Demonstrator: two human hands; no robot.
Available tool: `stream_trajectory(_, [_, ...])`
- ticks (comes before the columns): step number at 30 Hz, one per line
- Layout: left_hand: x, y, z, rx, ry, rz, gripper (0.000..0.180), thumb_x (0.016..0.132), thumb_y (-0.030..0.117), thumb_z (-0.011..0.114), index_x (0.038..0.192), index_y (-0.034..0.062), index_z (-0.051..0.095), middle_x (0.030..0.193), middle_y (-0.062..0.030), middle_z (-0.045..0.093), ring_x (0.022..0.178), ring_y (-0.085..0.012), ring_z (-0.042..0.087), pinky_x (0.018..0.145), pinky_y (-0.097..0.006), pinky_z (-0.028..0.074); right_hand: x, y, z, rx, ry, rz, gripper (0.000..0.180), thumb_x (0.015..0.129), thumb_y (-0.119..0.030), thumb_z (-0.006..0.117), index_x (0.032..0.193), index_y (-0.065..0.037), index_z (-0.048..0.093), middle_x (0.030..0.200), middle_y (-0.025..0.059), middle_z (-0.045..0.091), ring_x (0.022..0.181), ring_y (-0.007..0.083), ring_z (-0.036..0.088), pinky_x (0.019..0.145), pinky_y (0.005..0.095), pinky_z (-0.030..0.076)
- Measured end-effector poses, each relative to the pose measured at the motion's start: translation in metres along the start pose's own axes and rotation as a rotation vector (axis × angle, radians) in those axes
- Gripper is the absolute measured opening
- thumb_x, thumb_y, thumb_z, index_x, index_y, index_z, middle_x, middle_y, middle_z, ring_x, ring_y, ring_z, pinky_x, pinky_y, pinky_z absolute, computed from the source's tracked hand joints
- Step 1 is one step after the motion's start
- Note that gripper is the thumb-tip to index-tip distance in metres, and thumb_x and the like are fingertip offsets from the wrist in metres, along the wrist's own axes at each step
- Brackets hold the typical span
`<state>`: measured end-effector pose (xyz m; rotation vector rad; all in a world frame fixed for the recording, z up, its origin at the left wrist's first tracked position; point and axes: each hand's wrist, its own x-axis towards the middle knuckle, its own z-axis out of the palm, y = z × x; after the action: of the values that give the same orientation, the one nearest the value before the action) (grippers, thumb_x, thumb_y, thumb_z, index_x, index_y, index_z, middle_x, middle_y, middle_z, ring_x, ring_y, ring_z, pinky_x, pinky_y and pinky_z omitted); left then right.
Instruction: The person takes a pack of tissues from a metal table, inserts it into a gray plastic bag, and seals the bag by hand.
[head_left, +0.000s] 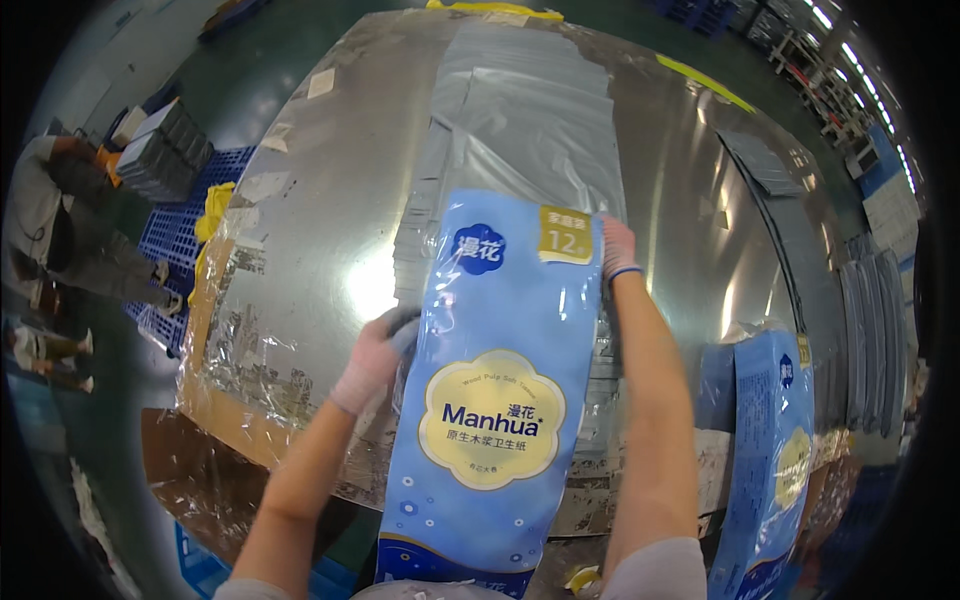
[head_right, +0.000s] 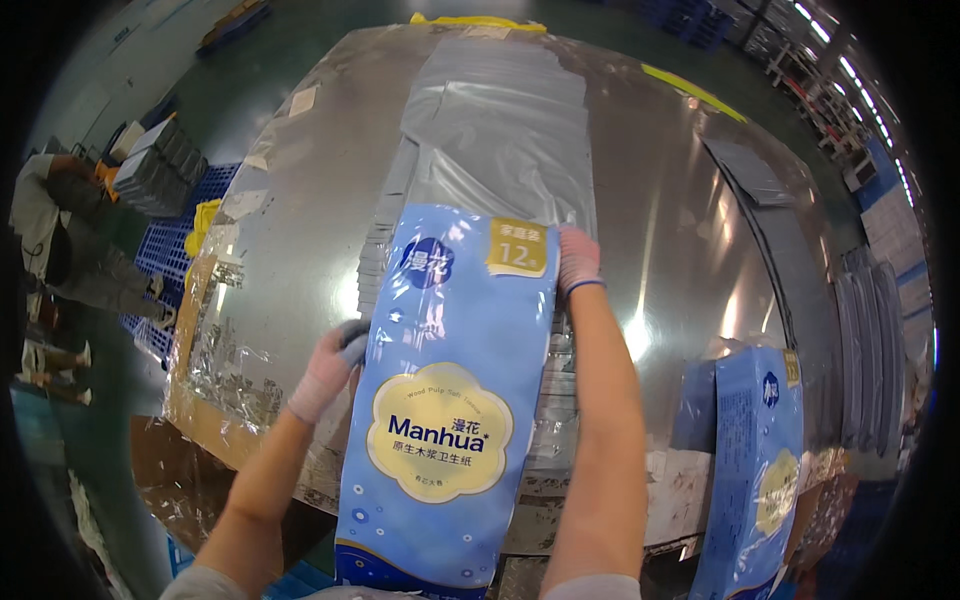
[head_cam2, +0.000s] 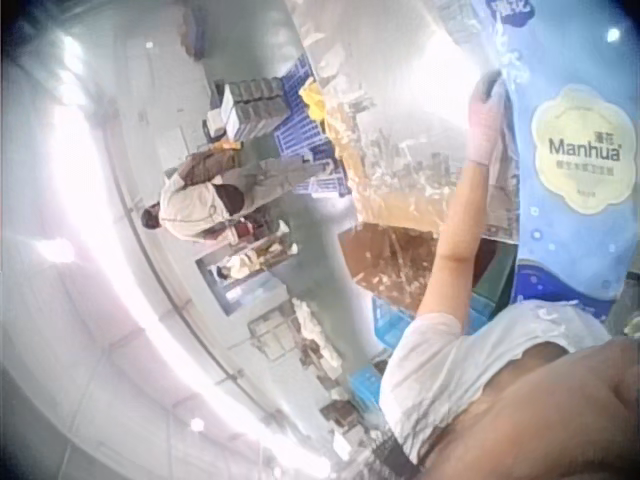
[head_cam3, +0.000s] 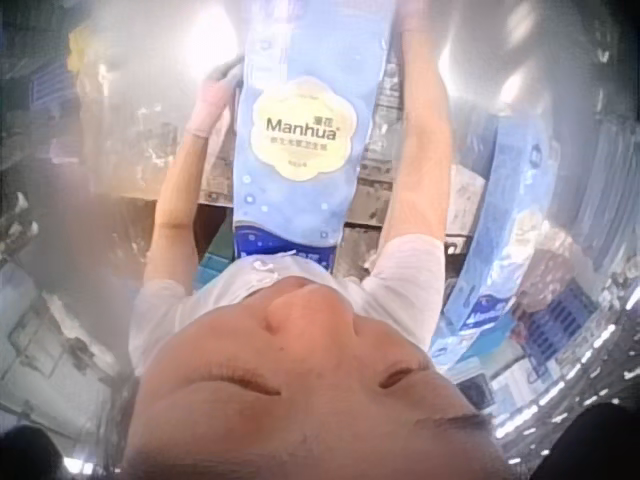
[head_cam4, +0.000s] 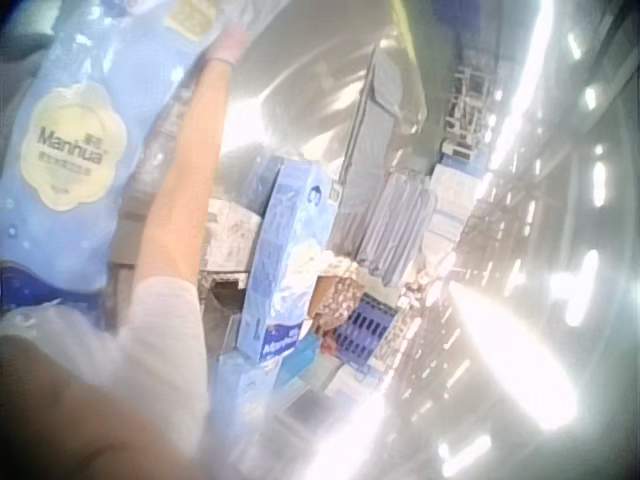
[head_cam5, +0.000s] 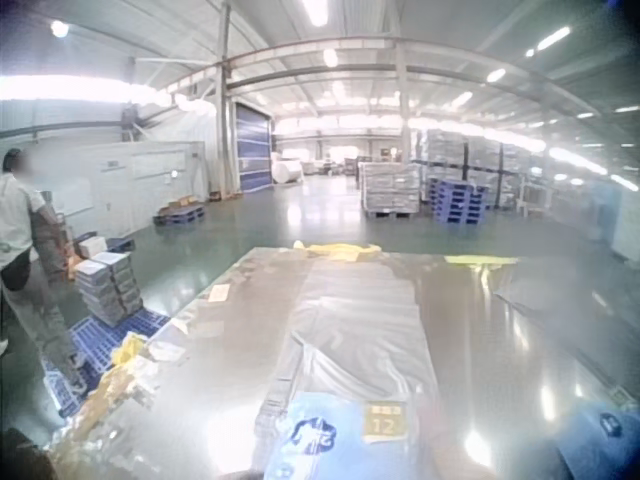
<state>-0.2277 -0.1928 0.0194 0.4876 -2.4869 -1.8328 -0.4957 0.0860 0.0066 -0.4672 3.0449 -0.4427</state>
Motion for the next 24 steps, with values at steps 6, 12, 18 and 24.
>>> stream_trajectory(6, [0.156, 0.016, 0.029, 1.200, 0.349, 0.625, 0.041, 0.082, 0.021, 0.047, 0.122, 0.0123, 0.047, 0.105, -0.0139, 0.058, 0.091, -0.0305, 0.058, 0.078, -0.039, 0.045, 0.042, 0.023, -0.019, 0.569, -0.127, 0.107, 0.015, 0.076, -0.011, 0.058, 0.088, -0.004, 0.065, 0.073, 0.0121, 0.062, 0.062, 0.0207, 0.057, 0.062, 0.0300, 0.046])
stream_trajectory(12, [0.220, 0.049, 0.040, 1.137, 0.180, 0.208, 0.038, 0.077, 0.022, 0.053, 0.114, 0.0109, 0.052, 0.103, -0.0161, 0.060, 0.095, -0.0309, 0.057, 0.078, -0.039, 0.046, 0.011, 0.007, -0.053, 0.996, 0.065, 0.103, 0.014, 0.077, -0.007, 0.059, 0.088, 0.000, 0.062, 0.071, 0.0042, 0.058, 0.063, 0.0113, 0.051, 0.061, 0.0248, 0.042])
stream_trajectory(18, [0.190, -0.007, 0.029, 0.699, 0.456, 0.242, 0.026, 0.077, 0.020, 0.054, 0.099, 0.0076, 0.058, 0.095, -0.0175, 0.061, 0.092, -0.0352, 0.057, 0.078, -0.041, 0.046, -0.070, -0.006, -0.049, 0.992, 0.147, -0.046, 0.014, 0.074, -0.008, 0.060, 0.087, -0.002, 0.057, 0.076, 0.0033, 0.054, 0.068, 0.0110, 0.048, 0.063, 0.0252, 0.042])
stream_trajectory(24, [0.166, 0.053, 0.041, 0.854, -0.022, 0.114, 0.023, 0.077, 0.016, 0.052, 0.095, 0.0051, 0.062, 0.099, -0.0183, 0.061, 0.095, -0.0325, 0.058, 0.079, -0.040, 0.047, -0.042, 0.053, 0.011, 0.651, 0.119, 0.183, 0.017, 0.083, -0.012, 0.050, 0.095, -0.003, 0.057, 0.090, 0.0124, 0.060, 0.079, 0.0196, 0.055, 0.071, 0.0324, 0.045])
